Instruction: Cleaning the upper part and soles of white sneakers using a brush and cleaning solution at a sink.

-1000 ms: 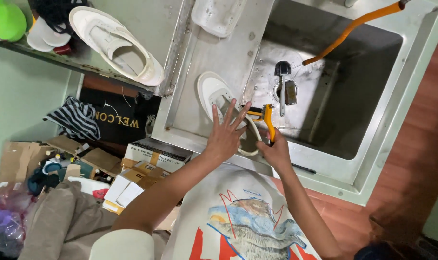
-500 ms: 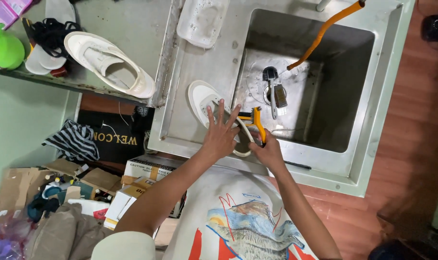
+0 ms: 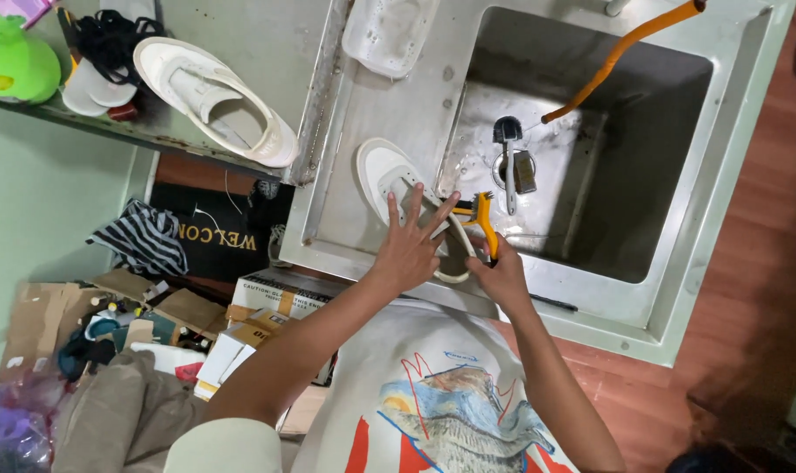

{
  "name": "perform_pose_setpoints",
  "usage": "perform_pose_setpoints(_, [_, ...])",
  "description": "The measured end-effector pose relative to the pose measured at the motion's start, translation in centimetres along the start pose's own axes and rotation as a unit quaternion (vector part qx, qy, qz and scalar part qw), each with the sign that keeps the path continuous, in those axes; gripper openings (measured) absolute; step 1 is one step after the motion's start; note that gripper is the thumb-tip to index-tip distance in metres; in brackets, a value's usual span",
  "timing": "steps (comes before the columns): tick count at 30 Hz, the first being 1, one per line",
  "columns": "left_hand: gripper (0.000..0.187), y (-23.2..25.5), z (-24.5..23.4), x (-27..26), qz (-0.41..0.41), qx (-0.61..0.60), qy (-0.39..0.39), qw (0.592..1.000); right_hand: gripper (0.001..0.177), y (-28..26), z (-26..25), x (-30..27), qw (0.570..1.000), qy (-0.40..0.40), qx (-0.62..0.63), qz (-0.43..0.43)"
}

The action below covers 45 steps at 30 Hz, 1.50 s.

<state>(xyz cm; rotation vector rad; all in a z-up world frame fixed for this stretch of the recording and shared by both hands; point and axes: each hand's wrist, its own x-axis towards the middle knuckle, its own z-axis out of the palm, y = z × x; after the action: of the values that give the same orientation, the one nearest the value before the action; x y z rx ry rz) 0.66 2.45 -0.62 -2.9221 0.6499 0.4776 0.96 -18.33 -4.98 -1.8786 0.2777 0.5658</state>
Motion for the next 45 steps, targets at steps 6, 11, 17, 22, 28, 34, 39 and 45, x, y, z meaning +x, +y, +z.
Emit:
perform_pose_setpoints(6, [0.047,0.0,0.8,1.8,0.006,-0.039,0.002,0.999,0.026,-0.2,0.2,0.0,1.0,0.011,0.004,-0.002])
perform_pose_setpoints(11, [0.044,0.0,2.2,2.1,0.007,-0.052,0.031,0.998,0.026,-1.8,0.1,-0.5,1.0,0.018,-0.006,0.002])
perform_pose_setpoints(17, [0.039,-1.0,4.7,0.5,0.046,-0.183,0.209,0.959,0.028,-1.5,0.1,-0.9,1.0,0.016,-0.021,0.002])
perform_pose_setpoints(22, [0.04,-0.8,3.7,0.1,0.034,-0.139,0.225,0.964,0.029,-1.0,0.2,-0.6,1.0,0.004,-0.03,-0.003])
perform_pose_setpoints(28, [0.046,-1.0,3.2,1.8,0.018,-0.099,0.125,0.987,0.025,-1.4,0.1,-0.2,0.999,0.006,-0.032,0.001])
perform_pose_setpoints(34, [0.044,-0.8,2.0,3.6,0.013,-0.063,0.047,0.997,0.027,0.5,0.2,0.3,0.999,0.004,-0.038,0.005])
perform_pose_setpoints(39, [0.045,-0.8,2.1,3.7,0.003,-0.071,0.032,0.997,0.025,-0.4,0.3,0.0,0.999,0.014,-0.032,0.01])
perform_pose_setpoints(45, [0.039,-1.3,3.5,-0.7,0.023,-0.159,0.184,0.97,0.023,0.2,0.0,-0.5,1.0,0.001,-0.021,0.009])
